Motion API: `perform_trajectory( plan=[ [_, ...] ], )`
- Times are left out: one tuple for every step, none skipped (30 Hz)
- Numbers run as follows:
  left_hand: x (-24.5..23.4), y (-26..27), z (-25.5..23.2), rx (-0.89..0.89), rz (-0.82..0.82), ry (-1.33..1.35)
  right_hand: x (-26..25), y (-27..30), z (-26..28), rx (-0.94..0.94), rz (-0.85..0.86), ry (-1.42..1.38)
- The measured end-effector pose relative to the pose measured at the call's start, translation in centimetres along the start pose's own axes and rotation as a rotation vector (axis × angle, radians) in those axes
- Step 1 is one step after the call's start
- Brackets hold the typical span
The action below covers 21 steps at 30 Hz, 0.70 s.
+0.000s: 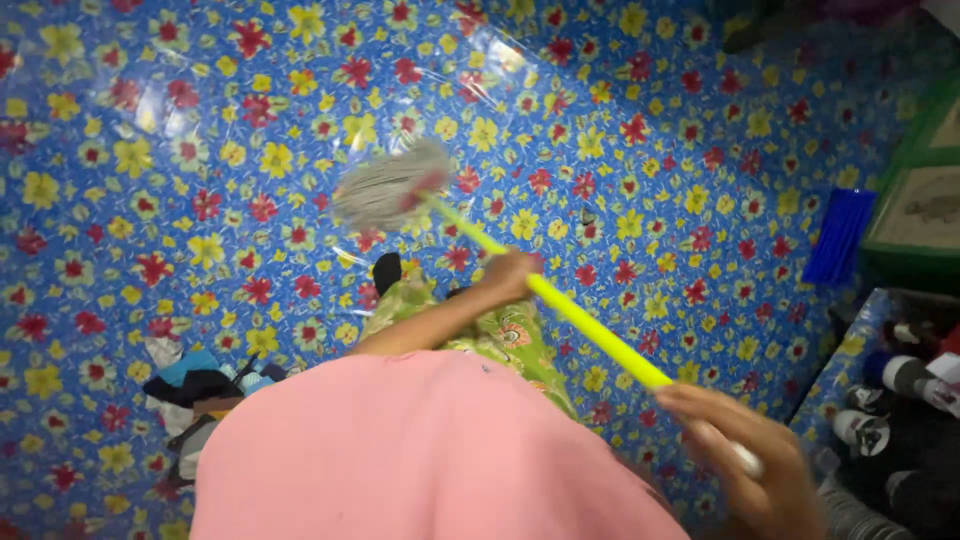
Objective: Mopping the floral-patterned floor of a room.
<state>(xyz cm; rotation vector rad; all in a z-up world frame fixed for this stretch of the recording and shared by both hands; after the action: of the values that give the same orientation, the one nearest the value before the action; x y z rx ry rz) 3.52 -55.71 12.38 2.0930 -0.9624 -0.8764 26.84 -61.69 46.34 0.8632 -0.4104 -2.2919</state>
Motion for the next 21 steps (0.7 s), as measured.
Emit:
perform_trajectory(
  plan=[
    [0.1,-0.5,-1.0,0.0,-0.008,0.005,0.6,0.3,1.7,-0.006,0.003,0.007],
    [0.2,-1.0,-2.3,0.125,0.016,-0.01,1.0,0.6,3.3,0.034,-0.037,0.055],
    [0.3,-1.5,-3.7,0.248,0.04,-0.028,1.5,1.0,4.8,0.074,-0.078,0.102],
    [0.6,-3.1,-3.0,0.248,0.032,-0.026,2.0,0.6,4.9,0.067,-0.077,0.107],
    [1.0,-4.6,-2.5,0.307,-0.02,-0.127,2.6,0.2,5.1,-0.023,-0.026,0.095],
    [1.4,-6.1,-1.9,0.365,-0.071,-0.229,3.1,-0.2,5.3,-0.112,0.026,0.082],
    [1.2,-5.3,-0.3,0.358,-0.078,-0.223,3.8,-0.4,5.9,-0.12,0.035,0.084],
    [1.0,-4.3,1.2,0.406,-0.136,-0.211,4.4,-0.5,6.5,-0.154,0.042,0.071],
    [0.4,-3.5,2.6,0.457,-0.196,-0.207,4.9,-0.8,7.1,-0.191,0.044,0.058],
    [-1.6,0.3,3.9,0.452,-0.206,-0.208,5.5,-1.9,6.9,-0.201,0.046,0.06],
    [-3.1,3.9,5.5,0.241,-0.109,-0.039,6.1,-2.8,6.8,-0.278,0.119,-0.001],
    [-4.6,7.7,7.0,0.031,-0.012,0.129,6.8,-3.7,6.7,-0.355,0.194,-0.063],
    [-3.6,6.7,12.8,0.031,-0.018,0.131,8.6,-5.6,7.1,-0.36,0.196,-0.059],
    [-3.0,6.0,18.1,0.078,-0.185,0.087,10.5,-7.5,7.5,-0.417,0.265,-0.066],
    [-3.0,5.0,22.5,0.127,-0.355,0.04,12.3,-9.3,7.8,-0.475,0.33,-0.072],
    [-2.1,5.5,29.0,0.129,-0.363,0.039,14.7,-11.2,7.9,-0.482,0.329,-0.066],
    [-2.3,5.5,33.9,0.209,-0.529,-0.137,17.3,-12.9,8.0,-0.5,0.379,-0.118],
    [-3.1,4.7,37.6,0.29,-0.692,-0.317,19.9,-14.6,8.0,-0.517,0.428,-0.17],
    [-3.9,6.5,38.7,0.29,-0.694,-0.32,22.0,-15.5,7.9,-0.52,0.426,-0.17],
    [-4.8,8.1,40.3,0.032,-0.602,-0.24,24.0,-16.5,7.9,-0.546,0.436,-0.291],
    [-5.8,9.6,41.8,-0.22,-0.505,-0.159,25.9,-17.6,7.9,-0.571,0.441,-0.412]
  ],
)
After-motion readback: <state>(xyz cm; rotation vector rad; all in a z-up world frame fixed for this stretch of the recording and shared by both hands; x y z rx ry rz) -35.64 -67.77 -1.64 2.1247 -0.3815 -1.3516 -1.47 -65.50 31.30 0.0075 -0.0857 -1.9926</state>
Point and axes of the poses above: each hand's wrist, its own y-axis away from the middle knuckle, its own x-axis out of the palm, z = x × y, the point moved 2 cm from there along -y, towards the middle knuckle, and after that the axes turned 12 degrees about z, right-handed, at the moved point
